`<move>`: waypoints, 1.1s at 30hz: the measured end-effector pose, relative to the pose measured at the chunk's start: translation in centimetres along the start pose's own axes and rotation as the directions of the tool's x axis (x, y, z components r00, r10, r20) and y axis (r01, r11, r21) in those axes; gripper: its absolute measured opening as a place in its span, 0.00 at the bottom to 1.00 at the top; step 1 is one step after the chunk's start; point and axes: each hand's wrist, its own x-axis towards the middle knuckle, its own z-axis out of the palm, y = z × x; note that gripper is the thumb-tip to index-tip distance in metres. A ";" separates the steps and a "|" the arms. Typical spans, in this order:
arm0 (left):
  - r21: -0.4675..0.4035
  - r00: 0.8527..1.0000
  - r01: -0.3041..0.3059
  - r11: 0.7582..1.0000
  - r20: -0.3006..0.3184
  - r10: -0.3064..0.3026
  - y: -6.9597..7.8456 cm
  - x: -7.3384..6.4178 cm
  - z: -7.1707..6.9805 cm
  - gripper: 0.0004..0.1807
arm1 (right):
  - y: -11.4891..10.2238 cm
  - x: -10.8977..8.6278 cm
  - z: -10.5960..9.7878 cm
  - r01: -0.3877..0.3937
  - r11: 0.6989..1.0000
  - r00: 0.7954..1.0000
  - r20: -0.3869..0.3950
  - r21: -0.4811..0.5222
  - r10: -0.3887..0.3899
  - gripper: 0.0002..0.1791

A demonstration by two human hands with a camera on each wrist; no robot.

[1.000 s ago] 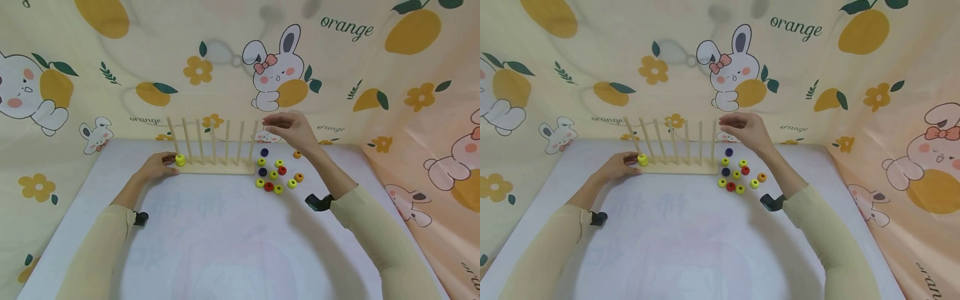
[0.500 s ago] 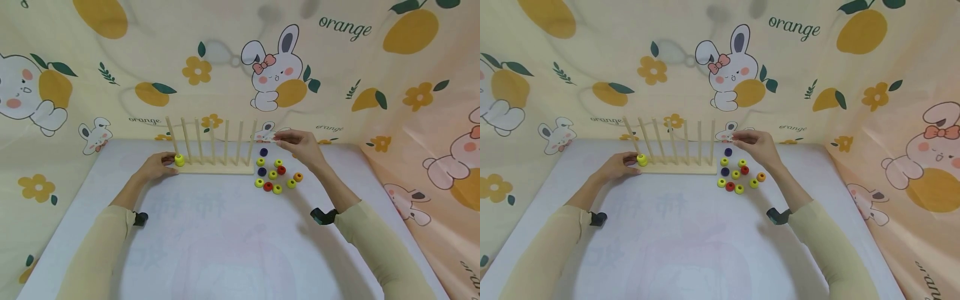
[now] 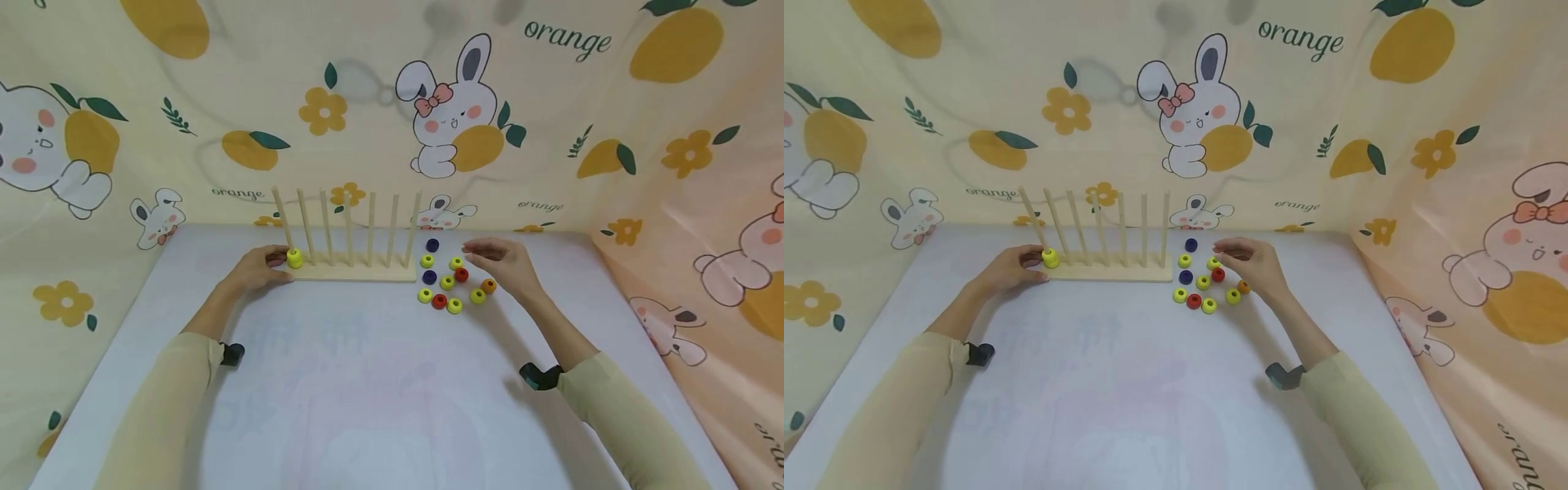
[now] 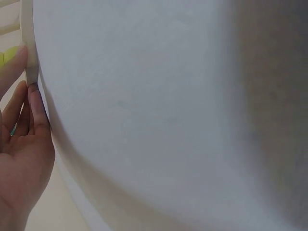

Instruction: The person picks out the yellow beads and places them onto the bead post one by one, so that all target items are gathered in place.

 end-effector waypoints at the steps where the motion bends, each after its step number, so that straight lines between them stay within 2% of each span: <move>1: 0.000 1.000 -0.003 1.000 0.003 0.003 0.1 0.0 0.0 0.41 | 0.3 -0.2 -0.1 0.000 1.000 1.000 0.000 -0.018 0.000 0.16; 9: 0.021 1.000 -0.001 1.000 0.001 0.001 -0.1 0.2 -0.4 0.41 | 2.6 -1.9 0.4 -0.024 0.999 1.000 -0.011 -0.040 0.024 0.17; 13: 0.017 1.000 -0.012 1.000 0.008 0.012 0.1 0.2 -0.3 0.42 | 4.0 -2.9 0.4 -0.013 0.998 0.999 -0.042 -0.056 0.011 0.16; 20: 0.017 1.000 -0.015 1.000 0.006 0.015 0.1 0.1 -0.1 0.42 | 6.0 -4.4 -0.1 0.027 0.997 0.998 -0.049 -0.069 -0.030 0.15; 27: -0.016 1.000 -0.017 1.000 0.015 0.017 -0.4 0.3 -0.2 0.42 | 7.0 -5.2 -0.2 -0.081 0.987 0.996 -0.053 -0.137 0.074 0.16; 33: -0.014 1.000 -0.008 1.000 0.014 0.009 -0.5 0.5 -0.3 0.42 | 7.6 -5.3 -0.1 -0.110 0.979 0.994 -0.036 -0.172 0.105 0.16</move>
